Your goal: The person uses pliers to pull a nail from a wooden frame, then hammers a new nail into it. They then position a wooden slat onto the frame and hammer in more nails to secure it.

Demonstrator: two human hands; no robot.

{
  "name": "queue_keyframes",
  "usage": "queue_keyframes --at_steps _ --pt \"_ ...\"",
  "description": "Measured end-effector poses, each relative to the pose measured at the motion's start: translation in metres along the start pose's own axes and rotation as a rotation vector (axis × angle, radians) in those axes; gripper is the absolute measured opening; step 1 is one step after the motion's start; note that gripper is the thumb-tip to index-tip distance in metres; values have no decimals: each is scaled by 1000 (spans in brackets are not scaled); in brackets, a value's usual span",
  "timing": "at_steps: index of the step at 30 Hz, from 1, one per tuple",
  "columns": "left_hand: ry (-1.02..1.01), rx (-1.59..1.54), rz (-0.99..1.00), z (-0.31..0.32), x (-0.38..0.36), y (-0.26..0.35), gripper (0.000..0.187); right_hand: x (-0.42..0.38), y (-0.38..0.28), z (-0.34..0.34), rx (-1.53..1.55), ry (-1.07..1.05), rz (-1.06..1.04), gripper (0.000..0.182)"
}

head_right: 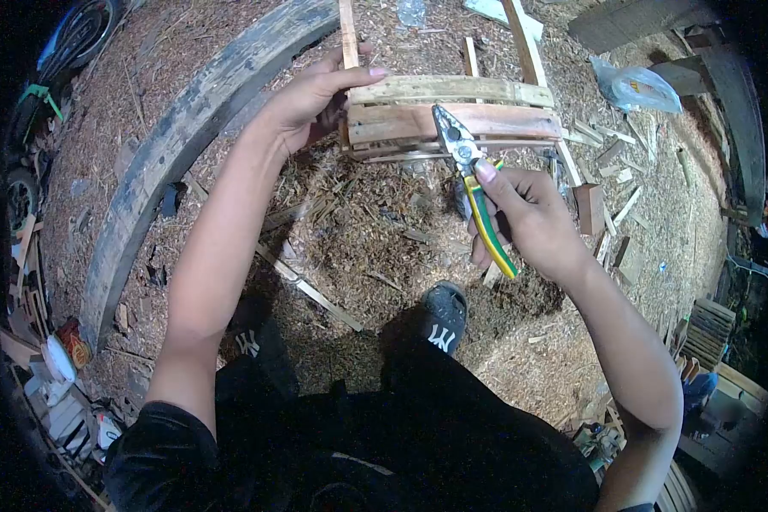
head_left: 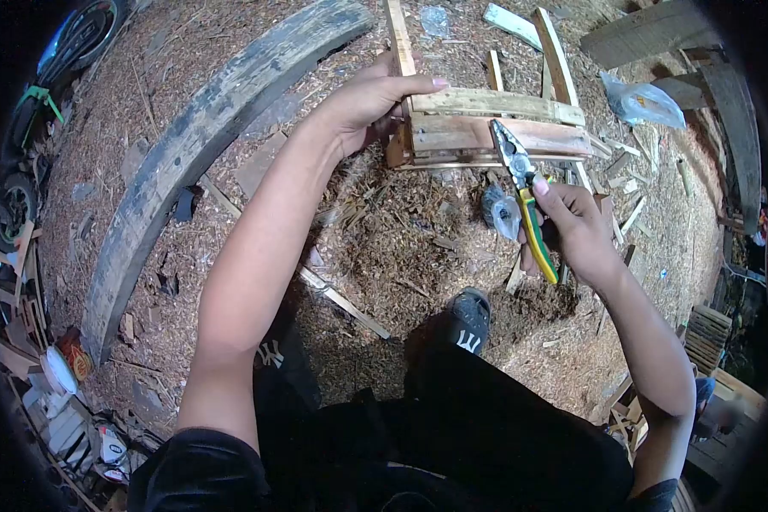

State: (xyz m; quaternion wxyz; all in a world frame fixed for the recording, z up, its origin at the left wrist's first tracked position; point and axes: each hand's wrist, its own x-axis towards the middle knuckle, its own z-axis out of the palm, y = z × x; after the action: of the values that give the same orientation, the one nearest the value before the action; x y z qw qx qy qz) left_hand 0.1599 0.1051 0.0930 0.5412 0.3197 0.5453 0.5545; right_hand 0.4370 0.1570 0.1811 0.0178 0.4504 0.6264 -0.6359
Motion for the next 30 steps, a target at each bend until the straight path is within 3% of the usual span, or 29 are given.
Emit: queue_keyframes --at_steps 3,4,7,9,13,17,23,25,27,30 --pt "-11 -36 -71 -9 9 -5 71 -3 -3 1 40 66 6 51" --pt "34 -33 -44 -6 8 -5 59 -3 -1 -3 -20 57 -23 51" --pt "44 -17 -17 -6 9 -4 51 1 17 -19 -156 42 -63 51" --pt "61 -59 -13 -2 11 -5 49 4 32 -23 -342 1 59 48" --pt "44 -271 67 5 17 -7 43 21 71 -22 -775 -27 -102 41" --pt "47 -322 72 4 23 -8 36 33 107 -6 -738 -105 -27 40" --pt "-4 -339 78 -7 24 -13 40 48 158 10 -791 -88 -18 36" --pt "-1 -360 107 -2 20 -10 40 49 156 11 -775 2 -227 35" --pt "16 -367 112 -2 20 -9 40 48 133 3 -800 3 -199 24" --pt "14 -432 102 -4 21 -13 39 39 66 -7 -760 289 -680 14"
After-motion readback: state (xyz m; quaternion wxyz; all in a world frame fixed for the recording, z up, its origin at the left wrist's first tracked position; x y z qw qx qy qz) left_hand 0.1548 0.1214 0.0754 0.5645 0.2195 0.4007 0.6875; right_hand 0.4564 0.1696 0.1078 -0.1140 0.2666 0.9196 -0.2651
